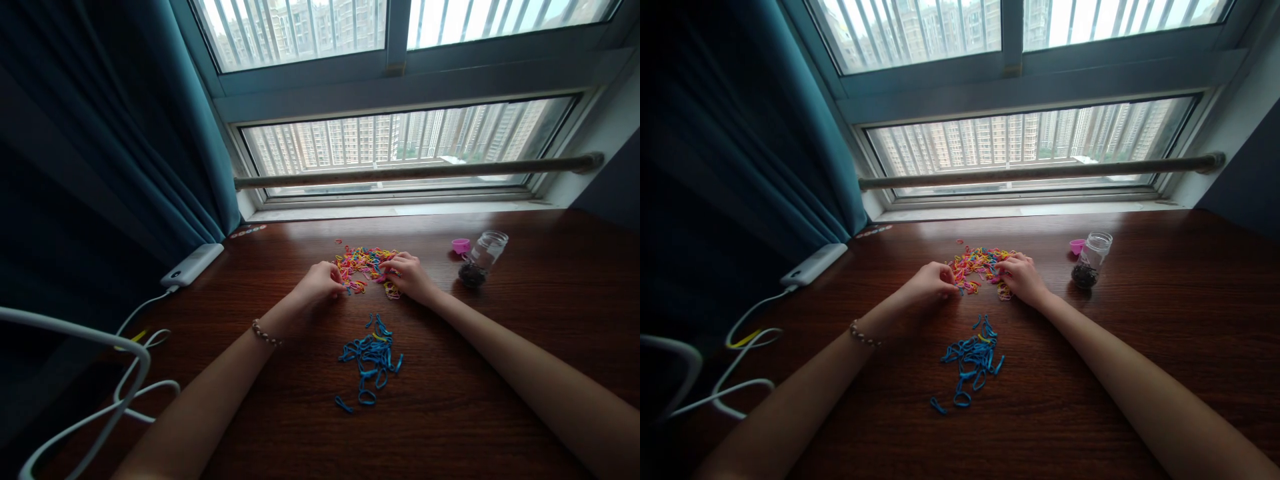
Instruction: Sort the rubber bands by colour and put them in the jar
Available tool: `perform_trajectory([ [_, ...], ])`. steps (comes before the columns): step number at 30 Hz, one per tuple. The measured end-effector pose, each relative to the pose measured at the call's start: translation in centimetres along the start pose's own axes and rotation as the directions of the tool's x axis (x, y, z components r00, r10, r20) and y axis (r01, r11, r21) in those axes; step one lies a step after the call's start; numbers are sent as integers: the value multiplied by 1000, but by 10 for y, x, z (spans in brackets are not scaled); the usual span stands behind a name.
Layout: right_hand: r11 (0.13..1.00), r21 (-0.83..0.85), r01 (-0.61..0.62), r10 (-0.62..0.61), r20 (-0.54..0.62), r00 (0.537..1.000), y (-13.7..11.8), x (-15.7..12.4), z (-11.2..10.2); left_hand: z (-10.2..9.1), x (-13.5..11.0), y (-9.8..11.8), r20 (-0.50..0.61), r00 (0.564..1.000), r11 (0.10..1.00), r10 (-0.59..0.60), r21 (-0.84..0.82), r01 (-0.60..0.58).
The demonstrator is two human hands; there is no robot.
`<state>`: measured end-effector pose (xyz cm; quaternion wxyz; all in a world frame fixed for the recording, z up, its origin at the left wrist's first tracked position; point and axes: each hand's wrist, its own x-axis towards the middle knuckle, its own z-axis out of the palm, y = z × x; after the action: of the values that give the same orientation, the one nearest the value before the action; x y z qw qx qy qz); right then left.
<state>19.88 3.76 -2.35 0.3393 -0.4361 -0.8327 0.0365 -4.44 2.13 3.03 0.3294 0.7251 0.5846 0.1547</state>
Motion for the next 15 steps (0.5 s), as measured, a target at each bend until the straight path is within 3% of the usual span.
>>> perform_trajectory([
  [4,995,102,0,3,-34,999,-1,2,-3,10,1,-2,33,998,996,-60,-65,62],
  [11,973,226,-50,76,-104,992,-9,3,-11,18,0,-2,-43,999,992,16,124,-11],
  [15,952,294,-86,126,-120,985,-10,2,-11,14,-2,1,-12,1000,987,29,159,-27],
])
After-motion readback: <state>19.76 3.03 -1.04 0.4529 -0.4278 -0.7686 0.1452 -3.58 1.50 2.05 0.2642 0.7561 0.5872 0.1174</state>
